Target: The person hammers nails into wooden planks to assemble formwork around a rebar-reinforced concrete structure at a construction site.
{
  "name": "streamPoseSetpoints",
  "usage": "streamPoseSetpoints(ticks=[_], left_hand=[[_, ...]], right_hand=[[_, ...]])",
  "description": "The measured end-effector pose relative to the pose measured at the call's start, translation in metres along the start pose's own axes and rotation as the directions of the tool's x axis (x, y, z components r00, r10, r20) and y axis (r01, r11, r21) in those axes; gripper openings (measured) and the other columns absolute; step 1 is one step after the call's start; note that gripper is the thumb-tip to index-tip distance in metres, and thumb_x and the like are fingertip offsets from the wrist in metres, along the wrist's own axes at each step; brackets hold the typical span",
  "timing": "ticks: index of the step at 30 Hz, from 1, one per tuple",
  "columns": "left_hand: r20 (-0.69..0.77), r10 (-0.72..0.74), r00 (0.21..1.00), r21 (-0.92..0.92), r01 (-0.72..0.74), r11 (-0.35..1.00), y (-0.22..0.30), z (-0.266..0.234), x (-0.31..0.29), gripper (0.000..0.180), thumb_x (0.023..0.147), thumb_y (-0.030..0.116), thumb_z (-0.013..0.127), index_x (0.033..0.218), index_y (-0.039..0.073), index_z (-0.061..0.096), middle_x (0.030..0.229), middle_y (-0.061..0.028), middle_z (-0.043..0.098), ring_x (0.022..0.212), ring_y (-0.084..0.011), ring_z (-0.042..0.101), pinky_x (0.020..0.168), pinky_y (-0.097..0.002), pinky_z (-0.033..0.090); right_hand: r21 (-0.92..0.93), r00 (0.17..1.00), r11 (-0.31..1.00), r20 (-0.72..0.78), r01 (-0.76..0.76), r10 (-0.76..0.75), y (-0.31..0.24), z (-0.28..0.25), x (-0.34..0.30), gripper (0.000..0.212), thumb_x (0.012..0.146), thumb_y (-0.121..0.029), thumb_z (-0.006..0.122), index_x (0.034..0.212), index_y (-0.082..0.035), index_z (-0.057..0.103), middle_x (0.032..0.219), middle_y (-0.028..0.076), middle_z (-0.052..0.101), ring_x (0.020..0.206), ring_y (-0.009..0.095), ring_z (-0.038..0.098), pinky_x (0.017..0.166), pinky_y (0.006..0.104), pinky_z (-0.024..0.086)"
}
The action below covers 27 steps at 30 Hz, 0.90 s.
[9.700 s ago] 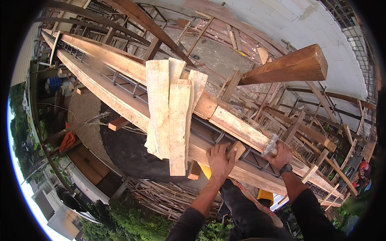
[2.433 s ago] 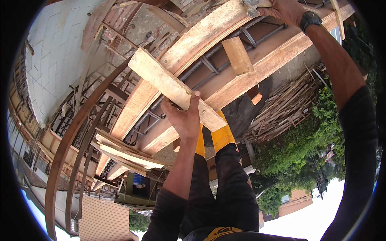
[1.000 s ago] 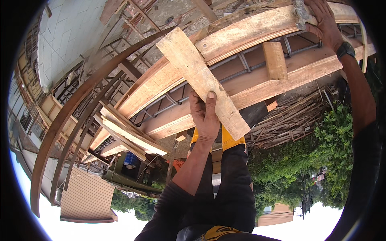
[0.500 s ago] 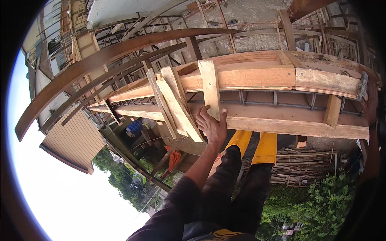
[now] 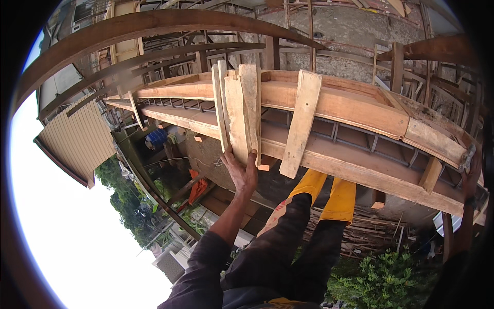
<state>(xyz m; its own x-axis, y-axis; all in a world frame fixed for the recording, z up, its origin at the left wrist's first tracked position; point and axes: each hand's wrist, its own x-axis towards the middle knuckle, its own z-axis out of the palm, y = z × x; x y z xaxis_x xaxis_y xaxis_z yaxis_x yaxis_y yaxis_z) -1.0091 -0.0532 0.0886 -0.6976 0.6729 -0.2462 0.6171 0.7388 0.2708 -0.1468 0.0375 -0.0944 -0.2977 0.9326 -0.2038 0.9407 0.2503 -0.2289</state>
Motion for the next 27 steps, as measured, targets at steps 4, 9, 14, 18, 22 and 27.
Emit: streamPoseSetpoints(ticks=[4,9,14,18,22,27], left_hand=[[-0.163,0.195,0.967,0.011,-0.196,0.98,-0.049,-0.052,0.051,0.074,0.087,0.025,0.071,0.145,-0.005,0.038,0.131,-0.024,0.041,0.125,-0.0404,0.043,0.109,-0.05,0.035],[-0.182,0.019,0.983,0.171,0.013,0.985,-0.103,-0.075,0.141,0.078,0.087,0.036,0.073,0.145,-0.005,0.042,0.134,-0.0243,0.042,0.125,-0.0421,0.046,0.109,-0.0486,0.038],[0.285,-0.152,0.946,-0.031,0.167,0.985,-0.16,-0.031,0.184,0.079,0.091,0.04,0.071,0.15,-0.005,0.043,0.135,-0.0256,0.057,0.12,-0.0348,0.06,0.103,-0.0417,0.047],[0.464,-0.045,0.885,-0.148,0.127,0.981,-0.206,-0.011,0.194,0.06,0.103,0.03,0.055,0.15,-0.006,0.045,0.136,-0.0185,0.063,0.122,-0.025,0.061,0.102,-0.0342,0.046],[0.332,-0.096,0.938,-0.256,0.187,0.949,-0.201,-0.017,0.186,0.058,0.105,0.033,0.053,0.149,-0.004,0.047,0.136,-0.0171,0.063,0.123,-0.0245,0.059,0.102,-0.0348,0.046],[0.178,-0.162,0.971,-0.268,0.206,0.941,-0.166,-0.035,0.163,0.063,0.106,0.047,0.051,0.152,0.006,0.044,0.137,-0.0115,0.058,0.12,-0.0255,0.058,0.099,-0.0398,0.048]], right_hand=[[-0.018,0.999,0.999,0.02,0.04,-0.039,0.015,0.001,0.002,0.08,0.098,-0.043,0.062,0.161,-0.006,0.029,0.167,0.016,0.026,0.154,0.037,0.021,0.126,0.0481,0.018],[-0.214,0.995,0.972,0.003,0.1,-0.102,0.011,-0.005,0.001,0.08,0.098,-0.042,0.063,0.161,-0.005,0.029,0.168,0.017,0.025,0.155,0.038,0.02,0.126,0.0482,0.018],[-0.261,0.995,0.96,0.05,0.1,-0.09,0.013,-0.022,0.001,0.08,0.097,-0.041,0.063,0.16,-0.004,0.03,0.168,0.018,0.025,0.154,0.038,0.021,0.125,0.0484,0.018],[-0.2,0.994,0.975,0.072,0.097,-0.084,0.011,-0.016,0.001,0.079,0.098,-0.04,0.063,0.16,-0.004,0.03,0.167,0.018,0.026,0.154,0.039,0.022,0.125,0.0484,0.018],[-0.165,0.996,0.985,0.084,0.045,-0.032,0.0,-0.013,0.007,0.078,0.098,-0.04,0.063,0.159,-0.003,0.032,0.166,0.019,0.028,0.152,0.039,0.025,0.125,0.0484,0.02],[-0.2,0.997,0.978,0.067,0.059,-0.047,0.004,-0.007,0.006,0.078,0.098,-0.041,0.063,0.159,-0.003,0.032,0.165,0.02,0.029,0.152,0.039,0.025,0.124,0.0483,0.02]])
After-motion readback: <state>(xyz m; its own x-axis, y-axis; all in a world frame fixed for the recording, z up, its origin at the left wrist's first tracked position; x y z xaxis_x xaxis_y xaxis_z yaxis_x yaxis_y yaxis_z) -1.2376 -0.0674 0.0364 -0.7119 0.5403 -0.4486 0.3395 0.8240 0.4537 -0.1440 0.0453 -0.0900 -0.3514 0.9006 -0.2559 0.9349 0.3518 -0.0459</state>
